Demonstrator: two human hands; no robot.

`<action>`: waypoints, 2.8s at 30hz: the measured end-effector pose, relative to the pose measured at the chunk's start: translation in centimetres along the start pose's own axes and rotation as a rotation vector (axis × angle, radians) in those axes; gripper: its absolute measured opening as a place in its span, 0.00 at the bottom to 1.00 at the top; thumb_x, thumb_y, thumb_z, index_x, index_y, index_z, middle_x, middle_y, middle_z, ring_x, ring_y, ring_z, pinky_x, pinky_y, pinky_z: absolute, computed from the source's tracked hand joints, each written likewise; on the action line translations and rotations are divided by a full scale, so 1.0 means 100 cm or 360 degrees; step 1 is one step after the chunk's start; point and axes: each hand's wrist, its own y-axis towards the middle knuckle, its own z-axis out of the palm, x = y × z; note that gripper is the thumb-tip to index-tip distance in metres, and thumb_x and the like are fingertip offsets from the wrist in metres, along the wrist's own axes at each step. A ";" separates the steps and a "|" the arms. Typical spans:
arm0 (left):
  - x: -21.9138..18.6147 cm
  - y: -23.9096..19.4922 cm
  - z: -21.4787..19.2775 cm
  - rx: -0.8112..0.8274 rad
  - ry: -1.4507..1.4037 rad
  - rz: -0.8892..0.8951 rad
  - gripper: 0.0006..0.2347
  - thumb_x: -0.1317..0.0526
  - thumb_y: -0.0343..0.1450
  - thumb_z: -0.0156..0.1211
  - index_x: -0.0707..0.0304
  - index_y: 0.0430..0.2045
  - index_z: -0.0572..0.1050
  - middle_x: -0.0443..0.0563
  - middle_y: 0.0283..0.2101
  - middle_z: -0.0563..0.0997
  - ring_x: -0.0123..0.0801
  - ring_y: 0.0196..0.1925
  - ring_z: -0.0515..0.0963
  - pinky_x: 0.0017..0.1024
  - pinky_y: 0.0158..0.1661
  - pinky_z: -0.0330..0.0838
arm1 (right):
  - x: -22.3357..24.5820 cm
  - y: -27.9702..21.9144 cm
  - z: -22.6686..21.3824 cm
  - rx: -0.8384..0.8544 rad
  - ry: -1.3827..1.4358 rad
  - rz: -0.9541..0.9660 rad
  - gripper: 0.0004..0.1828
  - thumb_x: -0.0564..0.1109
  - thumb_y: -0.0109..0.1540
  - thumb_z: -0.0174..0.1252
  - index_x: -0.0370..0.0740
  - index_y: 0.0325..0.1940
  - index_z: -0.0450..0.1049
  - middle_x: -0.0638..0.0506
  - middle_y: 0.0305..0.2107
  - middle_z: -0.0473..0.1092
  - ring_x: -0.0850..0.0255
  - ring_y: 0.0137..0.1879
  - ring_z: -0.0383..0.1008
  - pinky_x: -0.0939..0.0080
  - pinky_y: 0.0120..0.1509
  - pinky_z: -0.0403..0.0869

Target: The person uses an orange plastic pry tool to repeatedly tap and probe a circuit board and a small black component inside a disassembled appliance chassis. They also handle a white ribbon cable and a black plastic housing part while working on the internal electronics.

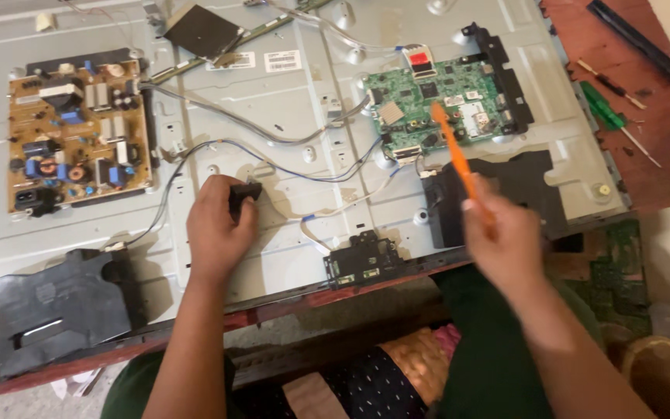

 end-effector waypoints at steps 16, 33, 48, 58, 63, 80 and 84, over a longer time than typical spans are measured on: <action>0.009 0.000 0.000 0.0047 0.0106 0.0048 0.08 0.66 0.67 0.58 0.66 0.36 0.69 0.62 0.38 0.74 0.59 0.40 0.76 0.47 0.37 0.69 | 0.022 -0.003 0.007 -0.0177 -0.0215 -0.0289 0.19 0.41 0.64 0.56 0.34 0.58 0.75 0.40 0.14 0.66 0.46 0.19 0.72 0.51 0.26 0.68; -0.001 0.000 -0.002 0.0054 0.0061 0.0011 0.07 0.67 0.67 0.58 0.67 0.35 0.70 0.59 0.38 0.74 0.56 0.37 0.76 0.44 0.36 0.70 | 0.014 0.004 -0.002 -0.0272 -0.0330 -0.0178 0.19 0.44 0.66 0.56 0.35 0.60 0.76 0.41 0.15 0.66 0.46 0.20 0.72 0.51 0.25 0.67; 0.001 -0.002 0.000 0.0047 0.0071 -0.0003 0.07 0.67 0.66 0.58 0.67 0.35 0.70 0.60 0.38 0.74 0.56 0.37 0.76 0.45 0.36 0.70 | 0.015 0.008 -0.003 -0.0292 -0.0139 -0.0222 0.19 0.42 0.67 0.55 0.37 0.62 0.75 0.40 0.18 0.68 0.51 0.22 0.74 0.55 0.27 0.68; 0.001 -0.001 -0.004 0.0064 0.0001 -0.0051 0.07 0.67 0.64 0.57 0.68 0.31 0.69 0.61 0.33 0.73 0.55 0.33 0.75 0.44 0.34 0.69 | 0.017 0.009 -0.003 -0.0209 -0.0123 -0.0213 0.19 0.44 0.68 0.54 0.40 0.64 0.74 0.42 0.15 0.66 0.52 0.19 0.69 0.55 0.25 0.66; 0.003 -0.005 -0.002 0.0053 -0.0022 -0.0015 0.06 0.67 0.63 0.57 0.69 0.30 0.69 0.61 0.33 0.73 0.55 0.33 0.74 0.44 0.34 0.68 | 0.015 0.007 -0.001 -0.0066 -0.0101 -0.0546 0.20 0.44 0.66 0.58 0.38 0.62 0.74 0.40 0.19 0.68 0.47 0.22 0.72 0.54 0.28 0.69; -0.003 -0.006 -0.013 0.0116 -0.0233 -0.0029 0.06 0.68 0.69 0.54 0.69 0.36 0.68 0.64 0.36 0.73 0.58 0.38 0.75 0.43 0.40 0.69 | 0.012 0.000 0.005 -0.0043 0.0055 -0.0362 0.18 0.46 0.67 0.57 0.36 0.59 0.76 0.38 0.25 0.74 0.58 0.27 0.77 0.62 0.32 0.72; -0.002 -0.004 -0.015 0.0149 -0.0277 -0.0063 0.04 0.68 0.68 0.52 0.68 0.34 0.68 0.63 0.36 0.74 0.56 0.38 0.75 0.42 0.40 0.69 | 0.012 0.000 -0.003 -0.0027 0.0022 -0.0074 0.18 0.46 0.67 0.56 0.37 0.59 0.76 0.38 0.20 0.71 0.57 0.21 0.73 0.59 0.29 0.69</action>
